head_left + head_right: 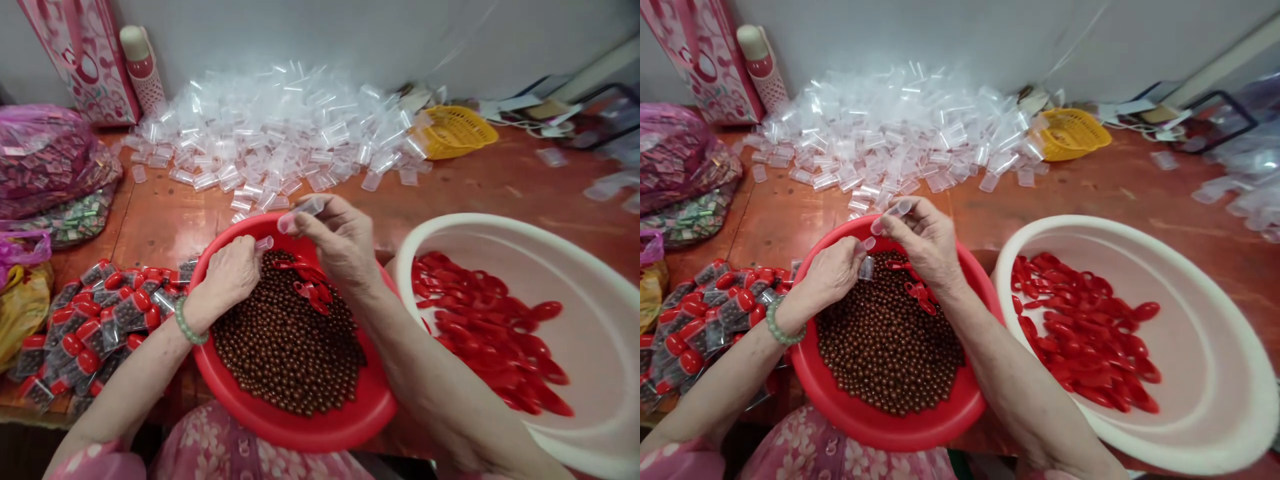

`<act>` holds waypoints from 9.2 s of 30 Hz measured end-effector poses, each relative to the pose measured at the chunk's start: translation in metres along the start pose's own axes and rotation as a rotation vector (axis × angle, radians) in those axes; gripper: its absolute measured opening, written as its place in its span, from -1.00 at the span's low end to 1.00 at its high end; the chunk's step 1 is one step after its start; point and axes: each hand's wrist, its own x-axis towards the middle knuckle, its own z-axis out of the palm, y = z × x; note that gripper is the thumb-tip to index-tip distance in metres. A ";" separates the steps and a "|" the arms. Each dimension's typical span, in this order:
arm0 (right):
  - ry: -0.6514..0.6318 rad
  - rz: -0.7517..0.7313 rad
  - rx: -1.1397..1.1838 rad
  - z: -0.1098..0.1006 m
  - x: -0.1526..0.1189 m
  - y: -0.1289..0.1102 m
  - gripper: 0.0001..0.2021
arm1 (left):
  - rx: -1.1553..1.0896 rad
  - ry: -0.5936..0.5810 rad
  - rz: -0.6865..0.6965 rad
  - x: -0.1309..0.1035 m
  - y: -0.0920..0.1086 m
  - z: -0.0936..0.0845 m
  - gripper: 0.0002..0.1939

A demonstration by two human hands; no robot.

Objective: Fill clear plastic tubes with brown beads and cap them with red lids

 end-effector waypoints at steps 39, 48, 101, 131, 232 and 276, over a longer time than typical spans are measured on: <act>-0.952 -0.215 -1.764 -0.033 -0.070 0.033 -0.65 | 0.502 -0.564 0.454 -0.009 0.003 0.006 -0.65; -1.094 0.027 -1.409 -0.047 -0.067 0.040 -0.68 | 0.332 -0.692 0.610 -0.021 0.004 0.025 -0.79; -0.730 0.039 -1.369 -0.015 -0.001 0.054 -0.80 | -1.193 0.069 0.075 -0.055 -0.027 0.009 -0.67; -0.535 -0.156 -0.700 -0.013 -0.031 0.002 -0.83 | -1.593 -0.231 -0.119 -0.066 -0.019 0.008 -0.54; -0.112 -0.014 -0.202 0.027 -0.036 -0.008 -0.89 | -1.864 -0.485 0.016 -0.054 -0.033 0.012 -0.62; -0.235 -0.087 -0.304 0.015 -0.029 -0.010 -0.90 | -1.967 -0.569 0.057 -0.056 -0.040 0.011 -0.68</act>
